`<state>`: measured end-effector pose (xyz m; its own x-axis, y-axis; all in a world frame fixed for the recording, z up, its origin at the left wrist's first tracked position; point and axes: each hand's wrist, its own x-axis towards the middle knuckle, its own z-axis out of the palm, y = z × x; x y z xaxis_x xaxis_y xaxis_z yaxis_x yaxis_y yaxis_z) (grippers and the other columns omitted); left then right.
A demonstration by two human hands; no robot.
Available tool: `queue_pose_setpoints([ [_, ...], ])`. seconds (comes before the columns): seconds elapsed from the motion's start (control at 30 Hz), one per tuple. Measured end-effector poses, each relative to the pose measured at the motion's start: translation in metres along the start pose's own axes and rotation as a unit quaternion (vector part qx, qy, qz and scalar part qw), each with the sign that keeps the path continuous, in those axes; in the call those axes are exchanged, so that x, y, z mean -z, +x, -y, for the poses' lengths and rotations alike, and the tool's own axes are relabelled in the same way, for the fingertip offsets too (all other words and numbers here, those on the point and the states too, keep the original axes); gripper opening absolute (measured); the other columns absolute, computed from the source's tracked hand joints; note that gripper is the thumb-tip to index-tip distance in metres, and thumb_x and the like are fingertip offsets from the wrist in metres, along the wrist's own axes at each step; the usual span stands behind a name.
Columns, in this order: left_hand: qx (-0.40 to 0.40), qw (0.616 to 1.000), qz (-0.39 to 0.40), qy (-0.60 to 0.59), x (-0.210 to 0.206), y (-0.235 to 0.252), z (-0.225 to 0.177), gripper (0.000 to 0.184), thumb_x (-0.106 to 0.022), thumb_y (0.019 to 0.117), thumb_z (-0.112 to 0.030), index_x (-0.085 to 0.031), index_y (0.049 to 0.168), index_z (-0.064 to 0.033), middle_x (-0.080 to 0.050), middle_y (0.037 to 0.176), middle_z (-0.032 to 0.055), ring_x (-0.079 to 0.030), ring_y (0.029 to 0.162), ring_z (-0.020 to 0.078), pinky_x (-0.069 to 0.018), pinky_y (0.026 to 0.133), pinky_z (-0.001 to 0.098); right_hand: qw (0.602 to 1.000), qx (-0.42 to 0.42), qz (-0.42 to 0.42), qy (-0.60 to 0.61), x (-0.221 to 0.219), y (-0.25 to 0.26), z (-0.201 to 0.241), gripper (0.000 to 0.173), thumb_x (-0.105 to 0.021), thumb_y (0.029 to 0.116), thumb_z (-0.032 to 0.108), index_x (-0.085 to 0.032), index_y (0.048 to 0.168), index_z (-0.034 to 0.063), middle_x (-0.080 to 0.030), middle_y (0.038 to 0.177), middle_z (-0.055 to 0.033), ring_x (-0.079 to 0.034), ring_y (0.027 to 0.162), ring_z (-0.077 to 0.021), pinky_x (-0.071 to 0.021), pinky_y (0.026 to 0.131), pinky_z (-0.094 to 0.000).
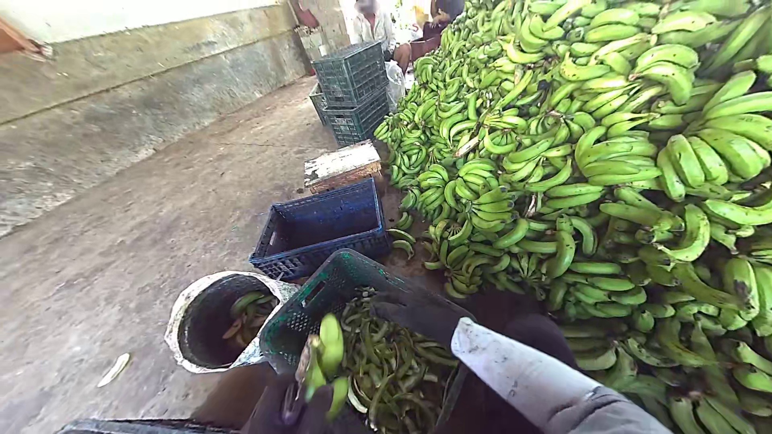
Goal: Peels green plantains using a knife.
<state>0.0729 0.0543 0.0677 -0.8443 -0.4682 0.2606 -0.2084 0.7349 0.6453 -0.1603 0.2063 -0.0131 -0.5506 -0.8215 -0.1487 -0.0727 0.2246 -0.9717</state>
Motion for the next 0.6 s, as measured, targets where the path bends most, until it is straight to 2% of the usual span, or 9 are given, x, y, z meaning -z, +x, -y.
queue_pose_setpoints([
  [0.07, -0.069, 0.995, -0.067, -0.021, -0.029, 0.014, -0.008, 0.049, -0.078, 0.0837, -0.019, -0.064, 0.119, 0.0107, -0.07, 0.096, 0.0187, -0.067, 0.083, 0.0179, -0.0584, 0.077, 0.0383, 0.971, -0.084, 0.029, 0.224, -0.02, 0.013, -0.005, 0.06, -0.022, 0.1099, 0.052, -0.058, 0.13, 0.0087, -0.065, 0.114, -0.0075, -0.062, 0.093, -0.0151, -0.0503, 0.078, -0.0339],
  [0.1, -0.098, 0.991, -0.089, -0.025, -0.044, 0.02, -0.013, 0.05, -0.077, 0.0832, -0.022, -0.065, 0.119, 0.0099, -0.07, 0.097, 0.0185, -0.068, 0.084, 0.0177, -0.0582, 0.077, 0.0372, 0.948, -0.103, 0.025, 0.299, -0.023, 0.016, -0.002, 0.065, -0.018, 0.1084, 0.056, -0.061, 0.123, 0.0091, -0.067, 0.102, -0.008, -0.063, 0.082, -0.0171, -0.0504, 0.069, -0.0355],
  [0.17, -0.141, 0.984, -0.112, -0.015, -0.069, 0.029, -0.019, 0.049, -0.075, 0.083, -0.029, -0.068, 0.116, 0.0064, -0.072, 0.096, 0.0178, -0.069, 0.081, 0.0202, -0.0589, 0.073, 0.0391, 0.93, -0.079, -0.021, 0.359, -0.02, 0.018, 0.002, 0.052, -0.022, 0.1095, 0.053, -0.057, 0.108, 0.0148, -0.06, 0.081, -0.0007, -0.059, 0.066, -0.0109, -0.051, 0.056, -0.0284],
  [0.27, -0.134, 0.985, -0.104, -0.008, -0.093, 0.035, -0.019, 0.048, -0.073, 0.0842, -0.038, -0.07, 0.116, -0.0015, -0.073, 0.094, 0.0105, -0.069, 0.078, 0.0125, -0.0594, 0.071, 0.0325, 0.909, 0.014, -0.055, 0.413, 0.0, 0.027, -0.009, 0.043, -0.027, 0.1109, 0.043, -0.057, 0.119, 0.0139, -0.066, 0.094, -0.0023, -0.063, 0.076, -0.012, -0.0535, 0.061, -0.0295],
  [0.33, -0.103, 0.99, -0.097, -0.013, -0.1, 0.037, -0.019, 0.047, -0.072, 0.0838, -0.036, -0.069, 0.115, -0.0021, -0.071, 0.09, 0.0089, -0.067, 0.072, 0.011, -0.058, 0.066, 0.0321, 0.848, 0.054, -0.048, 0.525, 0.006, 0.025, -0.007, 0.047, -0.021, 0.1119, 0.04, -0.054, 0.127, 0.0101, -0.068, 0.106, -0.0084, -0.068, 0.092, -0.0185, -0.0585, 0.075, -0.035],
  [0.4, -0.077, 0.994, -0.078, -0.018, -0.107, 0.037, -0.02, 0.046, -0.072, 0.0835, -0.035, -0.069, 0.115, -0.0022, -0.071, 0.086, 0.0084, -0.066, 0.068, 0.0132, -0.057, 0.062, 0.0351, 0.772, 0.048, -0.077, 0.629, 0.007, 0.021, 0.004, 0.05, -0.021, 0.1119, 0.041, -0.055, 0.123, 0.0057, -0.068, 0.102, -0.0144, -0.069, 0.091, -0.0258, -0.0592, 0.079, -0.0409],
  [0.43, -0.066, 0.995, -0.064, -0.028, -0.111, 0.037, -0.022, 0.046, -0.073, 0.0836, -0.034, -0.069, 0.116, -0.001, -0.071, 0.084, 0.0094, -0.066, 0.067, 0.0156, -0.0571, 0.061, 0.0379, 0.757, 0.031, -0.115, 0.642, 0.008, 0.022, 0.01, 0.047, -0.025, 0.1117, 0.04, -0.055, 0.117, 0.0048, -0.067, 0.094, -0.0139, -0.069, 0.083, -0.0251, -0.0594, 0.074, -0.0398],
  [0.5, -0.033, 0.998, -0.031, -0.042, -0.117, 0.034, -0.027, 0.045, -0.073, 0.0834, -0.034, -0.068, 0.114, -0.0012, -0.068, 0.077, 0.0064, -0.064, 0.062, 0.0148, -0.0562, 0.058, 0.0378, 0.769, 0.005, -0.18, 0.613, 0.012, 0.027, 0.01, 0.039, -0.033, 0.1112, 0.036, -0.055, 0.111, 0.0043, -0.062, 0.083, -0.0105, -0.065, 0.069, -0.0202, -0.0576, 0.062, -0.034],
  [0.6, 0.021, 0.998, 0.019, -0.058, -0.115, 0.023, -0.031, 0.04, -0.074, 0.0831, -0.035, -0.067, 0.108, -0.0037, -0.062, 0.071, 0.002, -0.059, 0.059, 0.0114, -0.0523, 0.056, 0.0344, 0.833, 0.02, -0.247, 0.494, 0.026, 0.035, -0.004, 0.037, -0.04, 0.1104, 0.035, -0.057, 0.111, 0.003, -0.061, 0.078, -0.0086, -0.062, 0.064, -0.017, -0.0565, 0.059, -0.0323],
])
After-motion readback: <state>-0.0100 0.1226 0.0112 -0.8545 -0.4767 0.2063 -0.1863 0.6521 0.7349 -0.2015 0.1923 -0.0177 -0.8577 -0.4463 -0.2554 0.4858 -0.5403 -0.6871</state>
